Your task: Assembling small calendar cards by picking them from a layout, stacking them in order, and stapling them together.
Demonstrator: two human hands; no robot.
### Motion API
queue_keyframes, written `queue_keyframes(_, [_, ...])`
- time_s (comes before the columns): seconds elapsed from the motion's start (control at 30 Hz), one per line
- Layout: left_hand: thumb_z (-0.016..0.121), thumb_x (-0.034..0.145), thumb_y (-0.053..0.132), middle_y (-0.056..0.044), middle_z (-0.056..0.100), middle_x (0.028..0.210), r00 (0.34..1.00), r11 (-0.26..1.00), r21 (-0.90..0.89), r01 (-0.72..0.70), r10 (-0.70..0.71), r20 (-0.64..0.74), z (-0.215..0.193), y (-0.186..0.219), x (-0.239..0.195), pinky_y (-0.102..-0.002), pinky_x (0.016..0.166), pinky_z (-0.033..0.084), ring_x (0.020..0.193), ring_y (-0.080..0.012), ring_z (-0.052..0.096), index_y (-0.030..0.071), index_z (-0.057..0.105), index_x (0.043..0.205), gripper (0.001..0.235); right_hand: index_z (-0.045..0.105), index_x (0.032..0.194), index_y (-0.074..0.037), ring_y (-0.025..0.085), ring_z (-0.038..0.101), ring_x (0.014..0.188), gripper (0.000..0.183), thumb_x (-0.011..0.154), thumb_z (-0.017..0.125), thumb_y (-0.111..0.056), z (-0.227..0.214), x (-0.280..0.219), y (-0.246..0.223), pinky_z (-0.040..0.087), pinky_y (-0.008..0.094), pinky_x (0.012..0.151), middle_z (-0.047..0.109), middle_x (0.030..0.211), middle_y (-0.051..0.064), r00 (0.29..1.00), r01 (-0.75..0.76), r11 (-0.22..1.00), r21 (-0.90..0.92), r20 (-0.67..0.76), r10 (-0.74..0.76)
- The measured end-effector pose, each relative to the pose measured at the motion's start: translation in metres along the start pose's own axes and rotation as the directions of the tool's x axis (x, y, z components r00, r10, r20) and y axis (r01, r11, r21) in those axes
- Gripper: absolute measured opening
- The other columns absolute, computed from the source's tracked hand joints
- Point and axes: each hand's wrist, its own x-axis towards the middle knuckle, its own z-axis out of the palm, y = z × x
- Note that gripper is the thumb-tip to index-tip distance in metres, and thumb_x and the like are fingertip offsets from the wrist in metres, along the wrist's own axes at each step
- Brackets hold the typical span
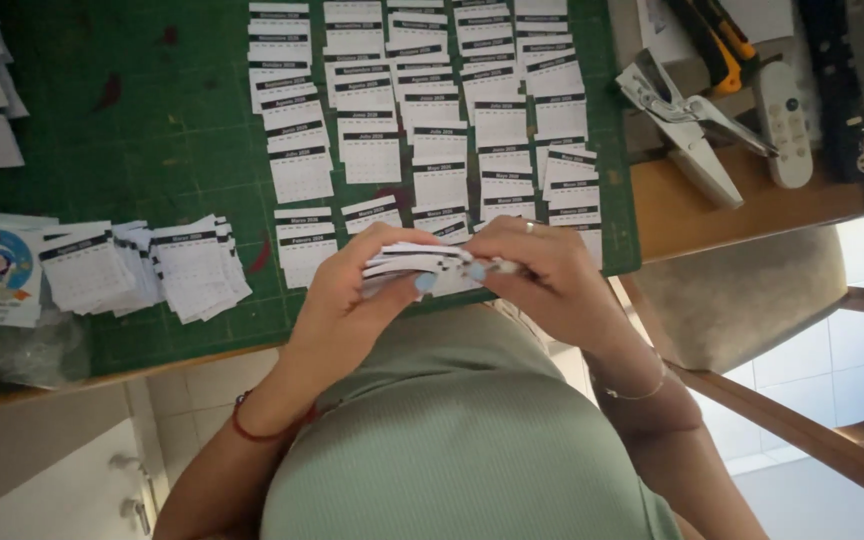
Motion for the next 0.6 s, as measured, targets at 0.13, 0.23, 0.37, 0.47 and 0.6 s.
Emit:
queue_keyframes(0.13, [0.071,0.102,0.001,-0.011,0.073,0.119,0.999,0.999,-0.044,0.018,-0.020,-0.044,-0.008,0.002,-0.011,-0.044,0.105,0.055,0.118,-0.0289,0.072,0.007,0.072,0.133,0.032,0.078,0.107,-0.001,0.029,0.074,0.086,0.013,0.096,0.072,0.003,0.026,0.007,0.003,0.058,0.040,0.076,0.075,0.097,0.015,0.999,-0.042,0.999,-0.009,-0.025,0.041])
queue_keyframes(0.23, [0.071,0.103,0.001,-0.011,0.070,0.117,0.996,0.993,-0.115,0.021,-0.031,-0.084,-0.012,0.004,-0.019,-0.043,0.103,0.055,0.116,-0.0240,0.068,0.004,0.070,0.130,0.028,0.080,0.107,-0.004,0.026,0.072,0.082,0.015,0.098,0.070,0.002,0.040,0.013,0.002,0.057,0.037,0.077,0.075,0.093,0.011,0.996,-0.077,0.997,-0.004,-0.041,0.077])
queue_keyframes(0.37, [0.071,0.102,0.001,-0.010,0.071,0.117,0.984,0.983,-0.171,0.065,-0.092,-0.156,-0.015,0.014,-0.030,-0.040,0.104,0.053,0.114,-0.0171,0.063,0.003,0.070,0.134,0.032,0.078,0.103,-0.003,0.023,0.065,0.077,0.011,0.102,0.067,0.001,0.052,0.027,-0.011,0.052,0.035,0.072,0.071,0.088,0.011,0.998,-0.067,0.996,0.055,-0.018,0.068])
queue_keyframes(0.47, [0.074,0.099,0.001,-0.011,0.073,0.116,0.970,0.975,-0.196,0.101,-0.141,-0.199,-0.019,0.017,-0.035,-0.038,0.104,0.054,0.109,-0.0162,0.062,0.002,0.070,0.136,0.038,0.078,0.108,-0.003,0.020,0.060,0.074,0.013,0.105,0.066,-0.003,0.058,0.033,-0.016,0.050,0.035,0.071,0.068,0.086,0.009,0.997,-0.074,0.992,0.098,0.016,0.072])
queue_keyframes(0.6, [0.076,0.096,0.001,-0.011,0.073,0.116,0.946,0.969,-0.203,0.141,-0.193,-0.262,-0.029,0.009,-0.046,-0.038,0.103,0.054,0.107,-0.0165,0.063,0.002,0.069,0.138,0.042,0.077,0.106,-0.006,0.016,0.056,0.069,0.011,0.104,0.067,-0.003,0.067,0.040,-0.029,0.047,0.034,0.068,0.064,0.080,0.008,0.994,-0.105,0.992,0.076,0.034,0.103])
